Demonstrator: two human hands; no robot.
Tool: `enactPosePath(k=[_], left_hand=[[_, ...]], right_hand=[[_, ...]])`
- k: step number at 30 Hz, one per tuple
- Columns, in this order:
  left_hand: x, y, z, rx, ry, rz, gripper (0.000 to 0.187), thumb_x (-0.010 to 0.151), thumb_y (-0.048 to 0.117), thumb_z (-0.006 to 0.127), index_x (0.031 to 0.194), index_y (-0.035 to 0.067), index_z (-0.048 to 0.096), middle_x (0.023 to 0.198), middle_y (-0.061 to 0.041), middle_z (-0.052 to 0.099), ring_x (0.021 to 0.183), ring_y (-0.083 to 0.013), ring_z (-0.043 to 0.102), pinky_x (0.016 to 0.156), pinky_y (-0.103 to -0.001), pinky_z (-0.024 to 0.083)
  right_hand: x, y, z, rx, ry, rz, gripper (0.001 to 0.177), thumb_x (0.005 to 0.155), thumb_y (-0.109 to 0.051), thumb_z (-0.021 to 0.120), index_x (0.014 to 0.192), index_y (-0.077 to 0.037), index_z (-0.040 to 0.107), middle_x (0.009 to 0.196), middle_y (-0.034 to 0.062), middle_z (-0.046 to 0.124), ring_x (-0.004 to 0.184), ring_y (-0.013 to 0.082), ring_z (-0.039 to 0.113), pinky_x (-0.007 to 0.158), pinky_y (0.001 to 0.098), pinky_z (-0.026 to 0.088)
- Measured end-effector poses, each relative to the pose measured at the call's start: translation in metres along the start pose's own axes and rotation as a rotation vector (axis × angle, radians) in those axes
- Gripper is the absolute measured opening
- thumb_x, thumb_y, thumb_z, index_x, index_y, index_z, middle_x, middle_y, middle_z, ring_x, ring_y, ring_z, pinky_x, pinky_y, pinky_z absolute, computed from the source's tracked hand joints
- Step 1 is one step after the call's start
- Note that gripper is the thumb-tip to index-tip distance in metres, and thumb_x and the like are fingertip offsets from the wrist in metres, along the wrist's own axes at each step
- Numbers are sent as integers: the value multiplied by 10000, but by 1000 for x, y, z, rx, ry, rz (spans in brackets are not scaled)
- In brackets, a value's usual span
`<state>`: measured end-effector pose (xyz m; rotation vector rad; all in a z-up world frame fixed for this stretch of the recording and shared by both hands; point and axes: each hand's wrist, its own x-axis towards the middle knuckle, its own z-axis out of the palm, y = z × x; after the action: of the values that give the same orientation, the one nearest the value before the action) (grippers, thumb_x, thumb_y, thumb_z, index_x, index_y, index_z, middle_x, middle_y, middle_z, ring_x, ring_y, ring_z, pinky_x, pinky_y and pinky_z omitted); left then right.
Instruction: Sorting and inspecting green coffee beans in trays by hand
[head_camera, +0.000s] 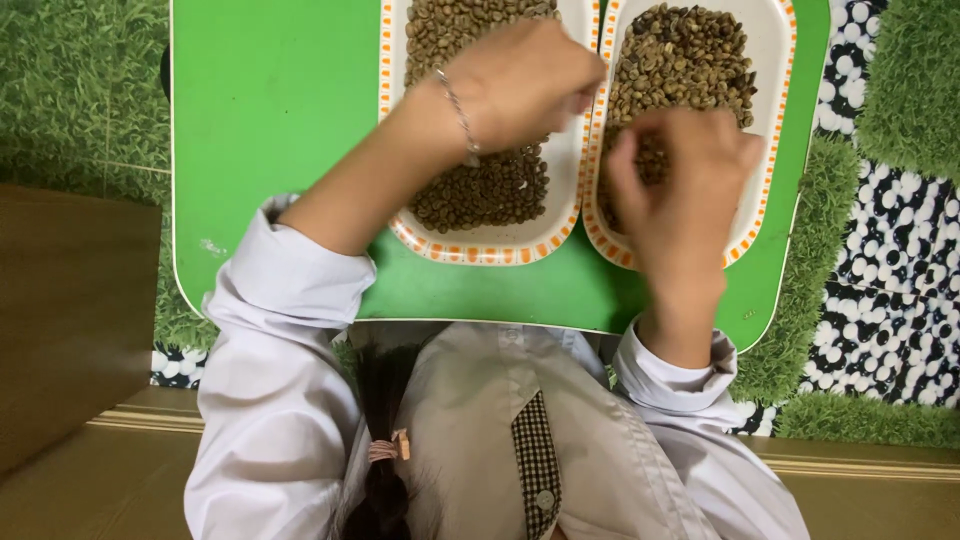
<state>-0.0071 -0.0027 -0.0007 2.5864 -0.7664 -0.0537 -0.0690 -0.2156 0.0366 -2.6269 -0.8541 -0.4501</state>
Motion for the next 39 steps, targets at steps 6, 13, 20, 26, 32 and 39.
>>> enactPosePath(k=[6, 13, 20, 26, 32, 39], left_hand=[[29, 32, 0, -195, 130, 234, 384, 720, -42, 728, 1041, 126, 601, 945, -120, 723, 849, -412, 689, 664, -530, 496], [-15, -17, -38, 2, -214, -43, 430, 747, 392, 932, 981, 137, 677, 865, -118, 728, 843, -394, 687, 656, -526, 485], [-15, -51, 12, 278, -444, -256, 201, 782, 160, 829, 955, 85, 759, 865, -173, 752, 812, -365, 743, 678, -470, 606], [-15, -59, 26, 158, -293, -298, 69, 857, 167, 767, 859, 114, 810, 877, -167, 780, 897, -389, 760, 771, -500, 623], [-20, -33, -6, -27, -211, -272, 63, 788, 65, 750, 764, 118, 775, 763, -135, 744, 758, -367, 739, 712, -459, 618], [20, 24, -8, -193, -69, -13, 80, 804, 79, 668, 869, 64, 712, 839, -163, 731, 882, -376, 742, 782, -476, 619]], right_hand=[[-4, 21, -21, -49, 24, 112, 141, 1002, -137, 679, 1122, -65, 699, 1080, 65, 730, 1015, 325, 573, 836, 462, 316], [2, -21, 6, 185, -186, 14, 114, 912, -118, 760, 1019, -114, 799, 980, 50, 755, 1015, 315, 608, 851, 483, 328], [-2, -54, 63, -157, -464, -151, 288, 952, -418, 594, 1045, -182, 730, 1026, 76, 703, 1077, 349, 552, 806, 572, 379], [-3, -53, 66, -89, -364, -132, 176, 899, -373, 676, 966, -226, 744, 847, 8, 651, 973, 270, 562, 819, 458, 400], [-1, -40, 31, -7, -380, -68, 216, 925, -430, 642, 1045, -268, 722, 855, -31, 671, 978, 222, 598, 849, 423, 400], [-4, -1, -11, -52, -184, 162, 150, 905, -378, 672, 927, -234, 709, 765, -10, 706, 877, 233, 661, 848, 408, 412]])
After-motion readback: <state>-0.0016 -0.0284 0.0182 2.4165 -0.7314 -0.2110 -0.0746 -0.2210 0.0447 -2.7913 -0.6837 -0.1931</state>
